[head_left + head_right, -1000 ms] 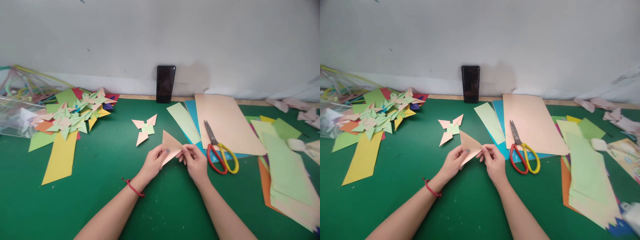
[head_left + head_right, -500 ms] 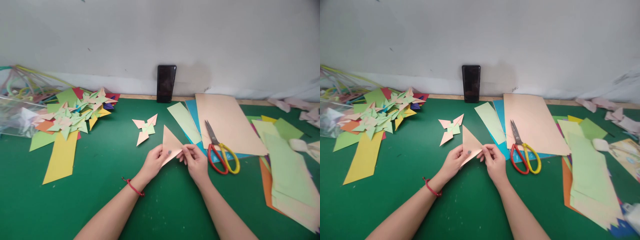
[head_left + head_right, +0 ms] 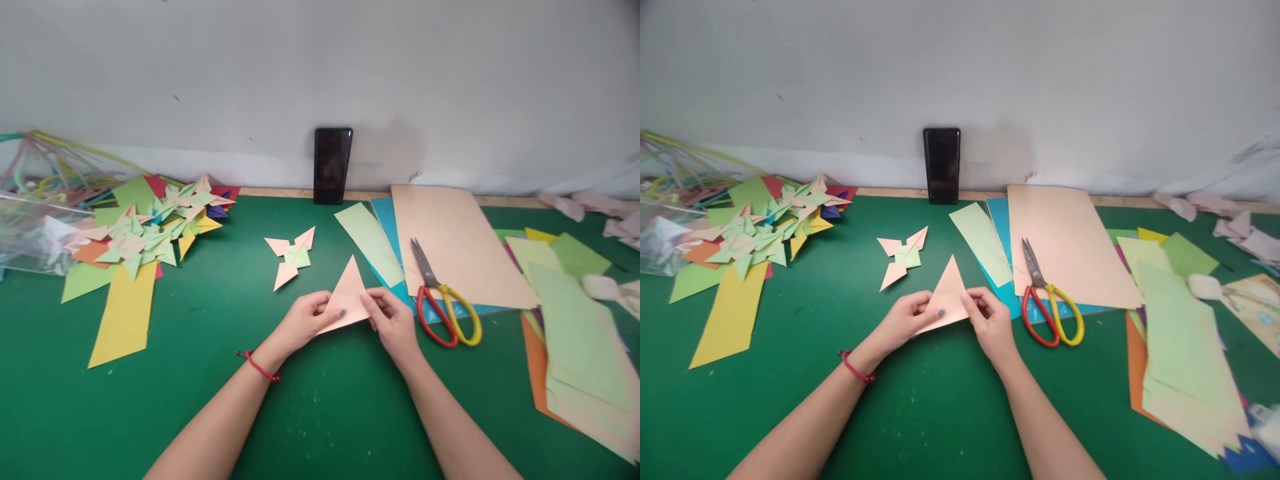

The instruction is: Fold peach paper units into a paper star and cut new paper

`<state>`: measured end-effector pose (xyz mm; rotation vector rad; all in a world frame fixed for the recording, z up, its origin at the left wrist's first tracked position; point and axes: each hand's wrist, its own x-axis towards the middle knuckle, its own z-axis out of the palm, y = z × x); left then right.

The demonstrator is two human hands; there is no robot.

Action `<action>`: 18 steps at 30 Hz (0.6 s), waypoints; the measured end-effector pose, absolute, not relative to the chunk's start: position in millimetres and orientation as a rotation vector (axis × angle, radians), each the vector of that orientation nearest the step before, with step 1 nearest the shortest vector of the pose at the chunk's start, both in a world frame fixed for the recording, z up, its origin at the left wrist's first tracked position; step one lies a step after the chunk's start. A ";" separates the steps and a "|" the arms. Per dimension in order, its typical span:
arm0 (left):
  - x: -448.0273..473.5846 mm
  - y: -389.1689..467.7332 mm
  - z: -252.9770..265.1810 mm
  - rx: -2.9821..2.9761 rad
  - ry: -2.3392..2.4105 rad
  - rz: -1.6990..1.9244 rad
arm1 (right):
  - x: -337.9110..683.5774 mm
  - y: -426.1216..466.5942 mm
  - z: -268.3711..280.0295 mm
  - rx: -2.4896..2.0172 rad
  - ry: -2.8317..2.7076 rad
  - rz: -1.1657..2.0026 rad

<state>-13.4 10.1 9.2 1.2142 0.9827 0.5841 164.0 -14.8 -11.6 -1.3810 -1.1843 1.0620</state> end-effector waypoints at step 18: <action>-13.2 8.8 -3.0 1.375 1.354 0.964 | 161.6 -15.1 -6.5 -1.362 -1.006 1.053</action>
